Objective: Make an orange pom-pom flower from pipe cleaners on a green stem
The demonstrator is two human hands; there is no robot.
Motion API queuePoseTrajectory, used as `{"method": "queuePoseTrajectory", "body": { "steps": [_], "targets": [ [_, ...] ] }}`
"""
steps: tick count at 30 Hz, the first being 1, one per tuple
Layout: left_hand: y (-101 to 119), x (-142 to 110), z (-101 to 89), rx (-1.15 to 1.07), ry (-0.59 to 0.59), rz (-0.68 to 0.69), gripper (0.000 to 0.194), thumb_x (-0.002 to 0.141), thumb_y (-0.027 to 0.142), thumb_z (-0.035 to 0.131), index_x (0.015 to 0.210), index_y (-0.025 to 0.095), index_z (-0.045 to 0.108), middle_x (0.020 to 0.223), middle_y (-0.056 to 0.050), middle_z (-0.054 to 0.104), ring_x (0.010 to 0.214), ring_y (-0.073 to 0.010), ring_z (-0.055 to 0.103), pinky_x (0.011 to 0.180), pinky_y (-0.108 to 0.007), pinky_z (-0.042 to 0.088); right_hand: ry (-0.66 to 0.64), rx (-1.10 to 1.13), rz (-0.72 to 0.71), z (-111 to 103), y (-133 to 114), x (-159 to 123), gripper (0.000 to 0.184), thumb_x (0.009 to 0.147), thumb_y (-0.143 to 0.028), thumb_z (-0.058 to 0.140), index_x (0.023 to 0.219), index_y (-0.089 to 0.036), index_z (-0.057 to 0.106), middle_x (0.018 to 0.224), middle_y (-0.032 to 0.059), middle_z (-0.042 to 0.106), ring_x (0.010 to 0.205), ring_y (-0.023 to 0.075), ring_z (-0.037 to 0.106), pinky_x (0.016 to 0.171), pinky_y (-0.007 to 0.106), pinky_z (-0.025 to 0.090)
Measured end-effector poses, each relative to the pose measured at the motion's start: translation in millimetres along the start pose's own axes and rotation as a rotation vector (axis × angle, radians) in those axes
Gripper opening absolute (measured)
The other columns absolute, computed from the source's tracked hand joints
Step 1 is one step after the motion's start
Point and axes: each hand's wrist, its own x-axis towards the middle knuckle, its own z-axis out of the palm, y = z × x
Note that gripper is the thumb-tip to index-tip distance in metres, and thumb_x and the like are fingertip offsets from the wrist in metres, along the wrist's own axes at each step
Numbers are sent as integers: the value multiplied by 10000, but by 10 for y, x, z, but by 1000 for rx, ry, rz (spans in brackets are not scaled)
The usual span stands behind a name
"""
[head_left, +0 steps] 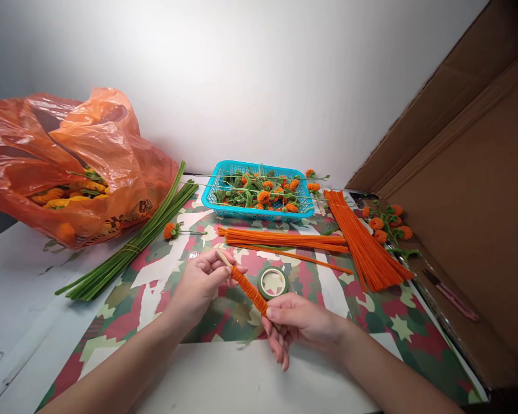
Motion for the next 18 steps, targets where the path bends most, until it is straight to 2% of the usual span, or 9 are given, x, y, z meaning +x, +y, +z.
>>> {"method": "queuePoseTrajectory", "body": {
  "steps": [5, 8, 14, 18],
  "targets": [
    [12, 1, 10, -15, -1, -10, 114, 601, 176, 694, 658, 165, 596, 578, 19, 610, 541, -114, 582, 478, -187, 453, 2, 14, -1, -3, 0, 3, 403, 817, -491, 649, 750, -106, 555, 559, 40, 662, 450, 124, 639, 443, 209, 528],
    [6, 2, -8, -34, -16, -1, 142, 626, 208, 736, 695, 165, 619, 639, -1, 641, 623, -140, 625, 495, -188, 465, 11, 41, -6, -5, -11, -5, 392, 815, -480, 654, 750, -107, 554, 555, 38, 658, 438, 111, 618, 433, 203, 522],
    [-6, 0, -30, -58, -77, -28, 255, 660, 329, 798, 812, 172, 666, 714, -11, 683, 578, -105, 600, 542, -192, 485, -6, 39, -10, -22, -13, -4, 389, 812, -487, 650, 748, -117, 549, 554, 41, 659, 423, 111, 606, 424, 205, 516],
    [14, -5, -7, -61, -38, -53, 346, 642, 442, 808, 820, 171, 687, 768, -43, 708, 585, -109, 602, 545, -197, 493, -21, 55, -23, -37, -10, -3, 389, 814, -483, 650, 743, -112, 557, 536, 42, 648, 430, 117, 608, 421, 203, 512]
  ]
}}
